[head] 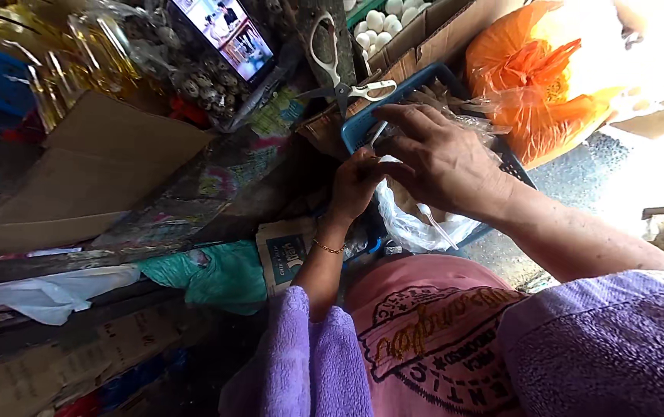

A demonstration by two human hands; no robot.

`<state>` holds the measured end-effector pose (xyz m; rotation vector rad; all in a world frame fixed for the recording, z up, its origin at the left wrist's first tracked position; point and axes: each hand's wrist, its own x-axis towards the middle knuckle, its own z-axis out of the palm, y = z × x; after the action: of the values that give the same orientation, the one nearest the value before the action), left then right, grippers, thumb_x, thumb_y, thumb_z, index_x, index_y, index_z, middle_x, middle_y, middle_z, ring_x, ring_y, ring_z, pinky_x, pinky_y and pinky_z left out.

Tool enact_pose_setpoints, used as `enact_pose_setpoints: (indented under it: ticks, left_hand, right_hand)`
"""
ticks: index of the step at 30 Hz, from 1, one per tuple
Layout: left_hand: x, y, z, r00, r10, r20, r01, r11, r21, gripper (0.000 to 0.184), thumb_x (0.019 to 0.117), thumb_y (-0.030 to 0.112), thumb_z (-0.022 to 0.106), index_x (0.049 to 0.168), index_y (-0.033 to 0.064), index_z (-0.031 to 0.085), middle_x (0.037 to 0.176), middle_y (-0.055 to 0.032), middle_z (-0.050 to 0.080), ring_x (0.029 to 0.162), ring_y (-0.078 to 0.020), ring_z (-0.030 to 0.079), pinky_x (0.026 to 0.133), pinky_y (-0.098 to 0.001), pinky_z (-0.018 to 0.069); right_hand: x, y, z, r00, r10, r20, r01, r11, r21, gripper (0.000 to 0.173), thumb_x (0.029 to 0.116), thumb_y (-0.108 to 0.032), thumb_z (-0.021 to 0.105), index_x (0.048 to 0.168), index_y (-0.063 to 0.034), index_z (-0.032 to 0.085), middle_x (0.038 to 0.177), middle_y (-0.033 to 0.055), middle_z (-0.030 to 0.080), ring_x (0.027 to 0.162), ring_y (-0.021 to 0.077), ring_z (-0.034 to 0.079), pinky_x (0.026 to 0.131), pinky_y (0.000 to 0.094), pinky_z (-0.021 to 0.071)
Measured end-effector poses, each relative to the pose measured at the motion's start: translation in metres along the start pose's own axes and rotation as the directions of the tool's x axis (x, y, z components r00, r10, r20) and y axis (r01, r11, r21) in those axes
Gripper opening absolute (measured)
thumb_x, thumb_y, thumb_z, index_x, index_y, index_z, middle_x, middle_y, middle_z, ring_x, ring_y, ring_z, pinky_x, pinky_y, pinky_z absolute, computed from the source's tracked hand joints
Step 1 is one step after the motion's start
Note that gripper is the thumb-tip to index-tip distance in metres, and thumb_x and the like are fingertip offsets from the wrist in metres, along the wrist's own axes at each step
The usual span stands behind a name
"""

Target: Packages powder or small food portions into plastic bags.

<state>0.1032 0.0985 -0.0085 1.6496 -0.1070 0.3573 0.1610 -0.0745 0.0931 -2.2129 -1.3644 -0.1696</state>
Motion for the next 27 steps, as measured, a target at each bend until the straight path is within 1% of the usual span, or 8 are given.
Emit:
enact_pose_setpoints:
  ticks: [6,9,13,18,20,22,24,27]
  left_hand:
    - [0.001,0.007,-0.002,0.997,-0.063,-0.038,0.062,0.998,-0.032,0.006,0.0933,0.009,0.066,0.092,0.0117,0.061,0.077,0.0120,0.061,0.071,0.0054,0.058,0.068,-0.0174,0.0517]
    - [0.000,0.002,-0.004,0.996,-0.070,-0.055,0.068,0.997,-0.034,0.014,0.0976,0.016,0.063,0.086,0.0166,0.056,0.068,0.0137,0.052,0.058,0.0049,0.047,0.055,-0.0159,0.0417]
    - [-0.005,-0.011,-0.007,0.998,0.038,-0.045,-0.040,0.998,-0.048,0.018,0.1050,0.020,0.053,0.088,0.0129,0.056,0.069,0.0109,0.050,0.060,0.0023,0.046,0.056,-0.0174,0.0409]
    - [-0.008,-0.014,-0.010,0.996,0.084,-0.036,-0.088,0.986,-0.142,0.021,0.1061,0.022,0.054,0.086,0.0152,0.058,0.071,0.0116,0.054,0.061,0.0037,0.048,0.056,-0.0156,0.0414]
    - [-0.011,-0.015,-0.014,0.999,0.023,0.028,-0.016,0.977,-0.213,0.031,0.1040,0.045,0.055,0.090,0.0183,0.063,0.075,0.0135,0.060,0.063,0.0045,0.053,0.057,-0.0151,0.0453]
    - [-0.013,-0.019,-0.021,0.989,-0.083,0.126,0.116,0.954,-0.277,0.068,0.0898,0.082,0.039,0.099,0.0204,0.067,0.078,0.0128,0.065,0.072,0.0002,0.061,0.066,-0.0214,0.0534]
    - [-0.015,-0.023,-0.024,0.971,-0.139,0.194,0.203,0.907,-0.369,0.090,0.0808,0.093,0.025,0.109,0.0194,0.069,0.082,0.0095,0.069,0.079,-0.0050,0.066,0.075,-0.0275,0.0570]
    - [-0.020,-0.028,-0.027,0.958,-0.186,0.216,0.263,0.872,-0.412,0.095,0.0837,0.091,0.017,0.114,0.0168,0.070,0.090,0.0051,0.074,0.087,-0.0082,0.070,0.082,-0.0293,0.0583]
  right_hand:
    - [0.020,-0.004,0.007,0.998,-0.056,0.016,0.056,0.998,-0.023,0.019,0.0995,-0.008,0.053,0.099,-0.0024,0.071,0.140,0.0162,0.061,0.127,0.0353,0.060,0.095,0.0489,0.0542]
    - [0.029,-0.001,0.003,0.996,-0.087,0.012,0.088,0.996,-0.018,0.018,0.0999,-0.006,0.052,0.097,-0.0018,0.070,0.135,0.0161,0.063,0.124,0.0354,0.061,0.093,0.0492,0.0537]
    - [0.041,0.003,-0.016,0.994,-0.090,-0.056,0.089,0.996,-0.031,0.019,0.1010,-0.008,0.054,0.093,-0.0017,0.070,0.132,0.0166,0.065,0.121,0.0355,0.062,0.089,0.0500,0.0547]
    - [0.053,0.003,-0.040,0.994,-0.095,-0.046,0.092,0.994,-0.062,0.021,0.1032,-0.013,0.053,0.098,-0.0033,0.070,0.135,0.0157,0.062,0.123,0.0352,0.060,0.091,0.0501,0.0530]
    - [0.059,0.000,-0.049,0.995,-0.097,-0.029,0.095,0.994,-0.060,0.023,0.1044,-0.017,0.052,0.101,-0.0040,0.071,0.135,0.0154,0.062,0.118,0.0351,0.062,0.087,0.0510,0.0532]
    - [0.065,-0.004,-0.060,0.995,-0.100,-0.012,0.099,0.993,-0.063,0.025,0.1058,-0.020,0.050,0.104,-0.0060,0.071,0.134,0.0140,0.063,0.110,0.0324,0.067,0.084,0.0520,0.0539]
    - [0.069,-0.009,-0.068,0.993,-0.115,-0.024,0.113,0.992,-0.057,0.024,0.1046,-0.018,0.050,0.105,-0.0071,0.071,0.128,0.0134,0.067,0.101,0.0308,0.069,0.080,0.0528,0.0523]
    - [0.073,-0.009,-0.071,0.989,-0.148,-0.026,0.147,0.988,-0.056,0.021,0.1029,-0.013,0.051,0.105,-0.0069,0.071,0.120,0.0136,0.070,0.097,0.0312,0.069,0.078,0.0534,0.0515]
